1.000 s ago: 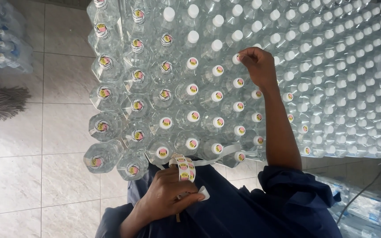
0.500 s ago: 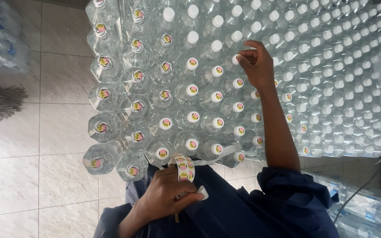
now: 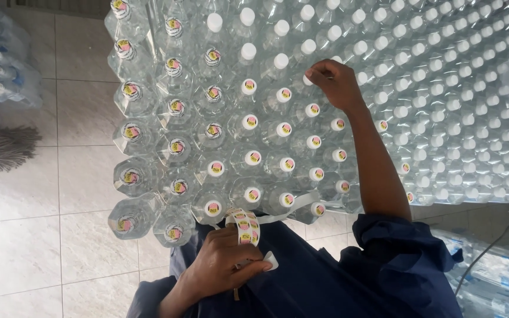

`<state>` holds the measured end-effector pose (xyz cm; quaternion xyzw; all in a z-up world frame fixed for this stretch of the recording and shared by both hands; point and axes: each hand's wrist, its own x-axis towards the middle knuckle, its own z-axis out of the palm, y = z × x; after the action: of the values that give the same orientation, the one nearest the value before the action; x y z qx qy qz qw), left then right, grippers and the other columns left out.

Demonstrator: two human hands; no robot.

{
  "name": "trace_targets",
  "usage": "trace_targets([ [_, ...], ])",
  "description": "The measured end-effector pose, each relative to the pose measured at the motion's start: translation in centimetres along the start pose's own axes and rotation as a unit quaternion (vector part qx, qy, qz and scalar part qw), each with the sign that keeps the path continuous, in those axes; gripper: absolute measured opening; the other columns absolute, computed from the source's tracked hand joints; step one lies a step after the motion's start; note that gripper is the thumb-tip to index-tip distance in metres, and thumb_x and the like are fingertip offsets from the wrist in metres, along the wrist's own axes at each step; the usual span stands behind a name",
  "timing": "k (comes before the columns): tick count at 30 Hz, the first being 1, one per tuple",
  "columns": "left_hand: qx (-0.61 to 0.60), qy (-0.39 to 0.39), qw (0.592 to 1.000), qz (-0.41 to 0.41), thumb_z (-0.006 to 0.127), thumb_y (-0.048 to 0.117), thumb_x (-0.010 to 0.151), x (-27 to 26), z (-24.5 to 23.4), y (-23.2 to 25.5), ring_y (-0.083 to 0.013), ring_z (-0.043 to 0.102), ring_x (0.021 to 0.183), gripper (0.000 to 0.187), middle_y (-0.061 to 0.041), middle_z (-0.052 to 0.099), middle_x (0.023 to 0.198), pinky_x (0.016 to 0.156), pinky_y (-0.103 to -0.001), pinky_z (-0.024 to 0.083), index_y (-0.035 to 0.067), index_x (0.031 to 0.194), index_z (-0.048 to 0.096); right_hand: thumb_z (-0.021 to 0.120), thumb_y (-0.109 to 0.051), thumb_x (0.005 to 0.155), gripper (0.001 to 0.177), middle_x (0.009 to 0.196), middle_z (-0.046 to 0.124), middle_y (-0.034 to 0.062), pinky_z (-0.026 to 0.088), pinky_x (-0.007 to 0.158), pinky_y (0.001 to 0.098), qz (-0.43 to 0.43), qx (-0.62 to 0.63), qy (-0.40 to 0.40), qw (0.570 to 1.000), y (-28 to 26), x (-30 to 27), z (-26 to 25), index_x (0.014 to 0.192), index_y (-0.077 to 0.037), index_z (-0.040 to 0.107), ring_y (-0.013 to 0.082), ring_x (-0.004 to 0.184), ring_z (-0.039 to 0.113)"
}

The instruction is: Peeling small circular labels from a roll and applying them to the caps of bottled water.

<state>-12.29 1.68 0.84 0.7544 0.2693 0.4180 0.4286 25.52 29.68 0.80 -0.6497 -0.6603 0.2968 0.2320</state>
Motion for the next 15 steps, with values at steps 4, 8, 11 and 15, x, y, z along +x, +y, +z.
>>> trace_targets([
  [4,0.005,0.001,1.000,0.003,0.083,0.039,0.099,0.3,0.1,0.3,-0.0168,0.060,0.064,0.028,0.005,0.067,0.069,0.060,-0.034,0.046,0.018,0.081,0.076,0.075,-0.041,0.107,0.030,0.107,0.075,0.0005,0.054,0.087,0.0293,-0.007,0.014,0.007,1.000,1.9,0.5,0.3,0.101,-0.011,0.076,0.0126,0.098,0.068],
  [8,0.004,-0.001,1.000,0.008,0.080,0.040,0.100,0.6,0.4,0.5,-0.0174,0.059,0.061,0.029,0.005,0.066,0.067,0.062,-0.034,0.046,0.018,0.081,0.075,0.059,-0.049,0.115,0.046,0.085,0.060,-0.0013,0.039,0.069,0.0299,-0.046,-0.007,0.010,0.999,3.2,0.9,0.4,0.097,-0.009,0.072,0.0112,0.076,0.049],
  [11,0.002,0.001,1.000,0.012,0.080,0.039,0.101,0.6,0.5,0.6,-0.0171,0.058,0.060,0.028,0.005,0.065,0.066,0.062,-0.034,0.046,0.018,0.082,0.075,0.055,-0.042,0.117,0.043,0.077,0.052,-0.0019,0.038,0.067,0.0299,-0.041,0.010,0.022,0.999,3.2,0.6,0.5,0.092,-0.009,0.065,0.0110,0.072,0.045],
  [15,-0.017,0.002,1.000,0.000,0.080,0.039,0.100,0.4,0.6,0.7,-0.0170,0.057,0.062,0.027,0.006,0.069,0.069,0.057,-0.033,0.043,0.019,0.082,0.076,0.055,-0.037,0.116,0.036,0.107,0.077,0.0035,0.053,0.084,0.0342,-0.089,-0.015,0.101,0.991,1.3,-0.8,-0.1,0.112,-0.007,0.075,0.0172,0.096,0.069],
])
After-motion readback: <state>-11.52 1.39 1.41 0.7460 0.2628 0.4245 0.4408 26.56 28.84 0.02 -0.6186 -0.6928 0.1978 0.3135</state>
